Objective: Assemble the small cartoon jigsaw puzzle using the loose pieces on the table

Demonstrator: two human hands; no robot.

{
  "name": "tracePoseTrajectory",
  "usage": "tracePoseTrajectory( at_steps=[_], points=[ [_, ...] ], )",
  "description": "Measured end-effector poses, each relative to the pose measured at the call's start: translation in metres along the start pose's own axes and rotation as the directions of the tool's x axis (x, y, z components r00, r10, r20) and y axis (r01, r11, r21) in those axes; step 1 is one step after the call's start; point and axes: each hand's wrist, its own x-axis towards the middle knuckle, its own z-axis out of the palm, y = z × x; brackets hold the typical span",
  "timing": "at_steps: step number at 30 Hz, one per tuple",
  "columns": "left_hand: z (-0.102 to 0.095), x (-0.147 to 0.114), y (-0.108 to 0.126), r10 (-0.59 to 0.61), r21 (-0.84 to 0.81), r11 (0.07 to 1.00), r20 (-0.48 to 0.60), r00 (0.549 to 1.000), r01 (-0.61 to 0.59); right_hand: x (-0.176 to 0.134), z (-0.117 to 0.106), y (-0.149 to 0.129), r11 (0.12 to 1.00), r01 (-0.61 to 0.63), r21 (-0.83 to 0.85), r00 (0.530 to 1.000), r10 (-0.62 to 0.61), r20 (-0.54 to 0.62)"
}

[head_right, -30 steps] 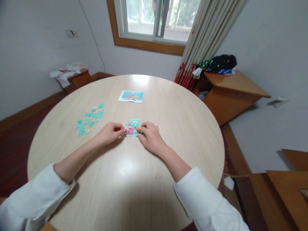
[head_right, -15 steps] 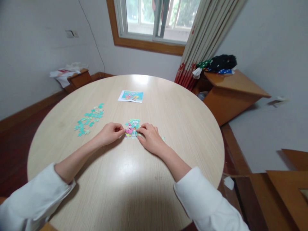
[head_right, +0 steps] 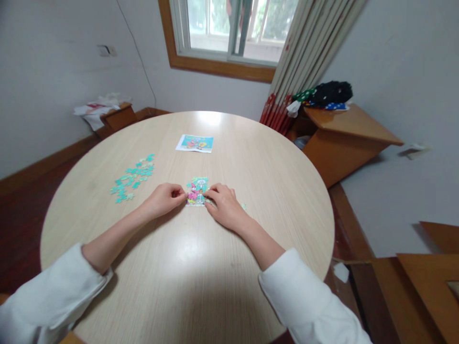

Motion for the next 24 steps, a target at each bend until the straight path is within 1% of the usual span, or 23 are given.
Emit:
tracePoseTrajectory(
  at_steps=[12, 24],
  points=[
    [0.0, -0.0006, 0.001, -0.012, 0.027, 1.0, 0.019, 1.0, 0.012, 0.0003, 0.0001, -0.0009, 1.0, -0.005, 0.011, 1.0, 0.005, -0.009],
    [0.0009, 0.0003, -0.001, -0.015, 0.045, 0.999, 0.018, 1.0, 0.015, 0.0009, -0.001, -0.002, 1.0, -0.019, 0.009, 1.0, 0.019, 0.013]
  ],
)
